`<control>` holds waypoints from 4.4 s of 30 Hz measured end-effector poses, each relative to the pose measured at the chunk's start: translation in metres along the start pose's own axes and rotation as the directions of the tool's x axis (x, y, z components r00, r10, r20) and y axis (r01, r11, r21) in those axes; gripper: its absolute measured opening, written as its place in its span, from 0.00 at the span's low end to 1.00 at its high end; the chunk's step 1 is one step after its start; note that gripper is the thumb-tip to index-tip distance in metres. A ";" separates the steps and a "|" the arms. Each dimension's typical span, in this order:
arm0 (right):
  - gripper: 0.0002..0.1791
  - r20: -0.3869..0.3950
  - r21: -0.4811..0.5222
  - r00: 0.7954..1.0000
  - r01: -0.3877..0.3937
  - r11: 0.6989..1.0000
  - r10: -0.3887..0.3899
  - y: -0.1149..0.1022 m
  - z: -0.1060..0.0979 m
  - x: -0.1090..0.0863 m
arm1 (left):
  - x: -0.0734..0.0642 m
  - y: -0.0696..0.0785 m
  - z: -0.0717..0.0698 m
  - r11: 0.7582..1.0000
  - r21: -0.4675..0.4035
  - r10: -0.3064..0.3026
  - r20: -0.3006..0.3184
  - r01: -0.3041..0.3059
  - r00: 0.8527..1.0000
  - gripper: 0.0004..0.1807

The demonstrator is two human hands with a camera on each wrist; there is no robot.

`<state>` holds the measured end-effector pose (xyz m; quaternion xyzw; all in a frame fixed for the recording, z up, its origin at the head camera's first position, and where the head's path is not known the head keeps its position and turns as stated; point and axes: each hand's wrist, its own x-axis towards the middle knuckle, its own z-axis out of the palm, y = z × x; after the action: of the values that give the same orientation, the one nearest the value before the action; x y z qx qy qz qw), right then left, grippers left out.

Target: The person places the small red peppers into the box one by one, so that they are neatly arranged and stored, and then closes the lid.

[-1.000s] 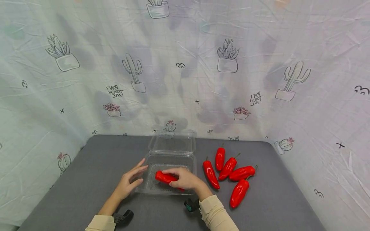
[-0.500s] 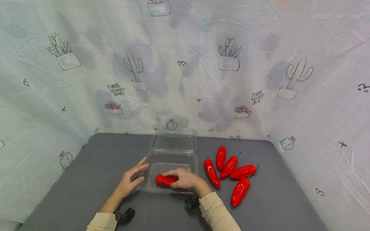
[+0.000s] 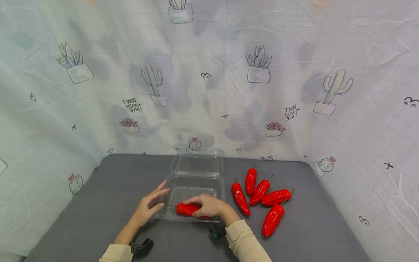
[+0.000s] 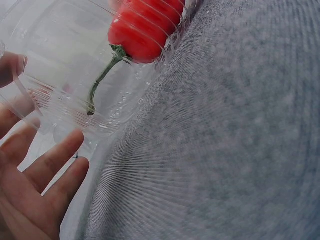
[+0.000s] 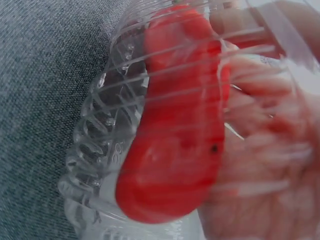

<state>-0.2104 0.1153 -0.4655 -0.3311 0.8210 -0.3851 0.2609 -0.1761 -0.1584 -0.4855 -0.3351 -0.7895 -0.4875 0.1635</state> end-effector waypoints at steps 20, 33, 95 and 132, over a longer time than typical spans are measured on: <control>0.30 -0.013 0.032 1.000 0.024 0.999 -0.024 0.000 0.000 0.002 | -0.001 0.001 0.002 1.000 0.020 -0.002 -0.023 0.003 1.000 0.24; 0.31 -0.153 0.061 0.986 0.074 0.995 -0.064 0.002 0.001 0.001 | 0.000 0.003 0.001 1.000 0.017 -0.013 -0.014 0.013 1.000 0.24; 0.30 -0.861 0.125 0.501 0.041 0.991 0.088 0.034 -0.009 -0.160 | -0.002 0.002 0.000 1.000 0.003 0.008 -0.008 -0.008 1.000 0.24; 0.46 -0.806 0.387 0.265 -0.440 0.810 0.529 0.062 0.013 -0.198 | 0.000 0.001 0.001 1.000 -0.014 -0.001 -0.001 0.001 1.000 0.24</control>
<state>-0.0953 0.2868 -0.4880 0.2005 0.8734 -0.4345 -0.0912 -0.1751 -0.1576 -0.4850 -0.3356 -0.7862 -0.4933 0.1613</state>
